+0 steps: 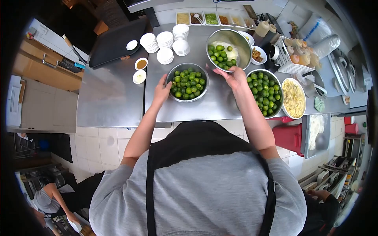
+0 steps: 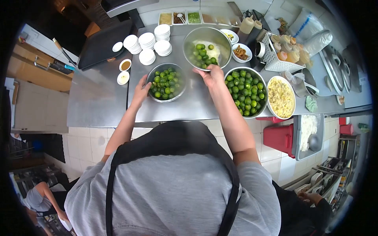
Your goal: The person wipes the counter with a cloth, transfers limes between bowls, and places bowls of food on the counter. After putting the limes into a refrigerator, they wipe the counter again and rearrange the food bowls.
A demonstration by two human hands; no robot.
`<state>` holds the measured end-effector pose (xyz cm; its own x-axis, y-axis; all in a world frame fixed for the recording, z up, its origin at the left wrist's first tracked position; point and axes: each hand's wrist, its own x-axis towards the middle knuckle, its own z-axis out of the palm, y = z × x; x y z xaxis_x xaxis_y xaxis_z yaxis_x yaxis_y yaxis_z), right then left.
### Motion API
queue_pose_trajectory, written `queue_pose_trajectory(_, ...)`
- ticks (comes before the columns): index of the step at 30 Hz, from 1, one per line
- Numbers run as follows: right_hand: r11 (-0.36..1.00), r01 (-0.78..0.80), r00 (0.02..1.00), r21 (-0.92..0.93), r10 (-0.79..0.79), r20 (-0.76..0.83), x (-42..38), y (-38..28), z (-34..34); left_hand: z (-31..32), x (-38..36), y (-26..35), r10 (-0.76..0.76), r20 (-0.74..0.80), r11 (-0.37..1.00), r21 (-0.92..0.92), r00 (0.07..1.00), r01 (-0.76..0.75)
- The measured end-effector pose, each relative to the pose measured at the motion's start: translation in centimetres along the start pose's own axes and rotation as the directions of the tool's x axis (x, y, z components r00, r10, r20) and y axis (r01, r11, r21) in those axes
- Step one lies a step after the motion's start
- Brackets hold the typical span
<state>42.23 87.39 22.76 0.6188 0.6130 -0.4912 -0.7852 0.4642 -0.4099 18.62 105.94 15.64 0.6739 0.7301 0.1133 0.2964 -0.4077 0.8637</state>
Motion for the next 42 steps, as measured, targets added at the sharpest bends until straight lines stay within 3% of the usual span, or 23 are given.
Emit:
queue_pose_trajectory(2,0.997,0.062,0.998,-0.052,-0.061,0.005,-0.9,0.6,0.6,-1.4,-0.2,3.0,-0.325,0.207,0.902,-0.227,0.923,0.369)
queue_pose_trajectory(4,0.995,0.019,0.998,-0.097,-0.014,0.055,-2.0,0.6,0.6,-2.0,0.1,3.7,-0.347,0.221,0.880,-0.259,0.911,0.398)
queue_pose_trajectory(6,0.996,0.029,0.998,-0.090,-0.024,0.058,-2.1,1.1,0.5,-2.7,0.7,2.3,-0.438,0.403,0.740,-0.346,0.803,0.577)
queue_pose_trajectory(11,0.997,0.012,0.999,-0.083,-0.008,0.040,-1.1,2.2,-1.7,-3.8,-0.3,1.4,-0.401,0.511,0.578,-0.503,0.760,0.643)
queue_pose_trajectory(17,0.977,-0.088,0.995,-0.193,0.096,0.035,-5.1,3.6,-3.3,-7.2,-2.2,-0.5,-0.458,0.442,0.567,-0.523,0.771,0.636)
queue_pose_trajectory(19,0.952,-0.190,0.978,-0.240,0.206,0.044,-6.5,3.7,-4.0,-8.4,-2.7,-1.2,-0.471,0.407,0.582,-0.523,0.783,0.623)
queue_pose_trajectory(26,0.903,-0.156,0.980,-0.401,0.193,0.055,-11.3,2.8,-6.2,-9.2,-2.5,-1.1,-0.513,0.374,0.650,-0.419,0.773,0.634)
queue_pose_trajectory(28,0.937,-0.157,0.987,-0.312,0.153,-0.039,-14.6,2.1,-6.7,-9.1,-1.9,-0.2,-0.513,0.041,0.854,-0.074,0.857,0.515)
queue_pose_trajectory(29,0.966,-0.139,0.984,-0.220,0.111,-0.137,-16.0,1.7,-7.1,-9.3,-1.4,-0.9,-0.264,-0.076,0.960,0.077,0.962,0.269)
queue_pose_trajectory(30,0.964,-0.143,0.984,-0.222,0.115,-0.137,-17.0,1.3,-7.9,-9.3,-0.8,-1.5,-0.267,-0.079,0.959,0.077,0.960,0.273)
queue_pose_trajectory(32,1.000,0.003,0.968,-0.024,-0.009,-0.251,-18.4,0.1,-9.3,-8.5,0.5,1.9,0.034,-0.208,0.954,0.298,0.977,0.031)
queue_pose_trajectory(34,0.993,0.090,0.943,0.076,-0.061,-0.328,-17.9,-1.3,-10.2,-6.6,1.7,4.7,0.019,-0.071,0.996,0.091,0.997,-0.012)
queue_pose_trajectory(36,0.984,0.141,0.926,0.109,-0.092,-0.367,-16.3,-2.6,-11.3,-3.5,2.9,7.2,0.114,0.062,0.992,0.046,0.992,-0.117)
queue_pose_trajectory(38,0.991,0.122,0.992,0.062,-0.120,-0.038,-13.9,-3.4,-14.1,-1.2,4.1,10.3,0.091,0.200,0.972,0.197,0.976,-0.131)
queue_pose_trajectory(39,0.991,0.096,0.986,0.098,-0.082,-0.143,-13.7,-3.5,-13.5,0.2,5.1,10.1,0.093,0.202,0.972,0.196,0.975,-0.133)
queue_pose_trajectory(42,0.986,0.056,0.991,0.156,-0.035,-0.131,-13.7,-3.8,-13.2,4.1,7.2,10.1,0.175,0.258,0.931,0.271,0.950,-0.245)
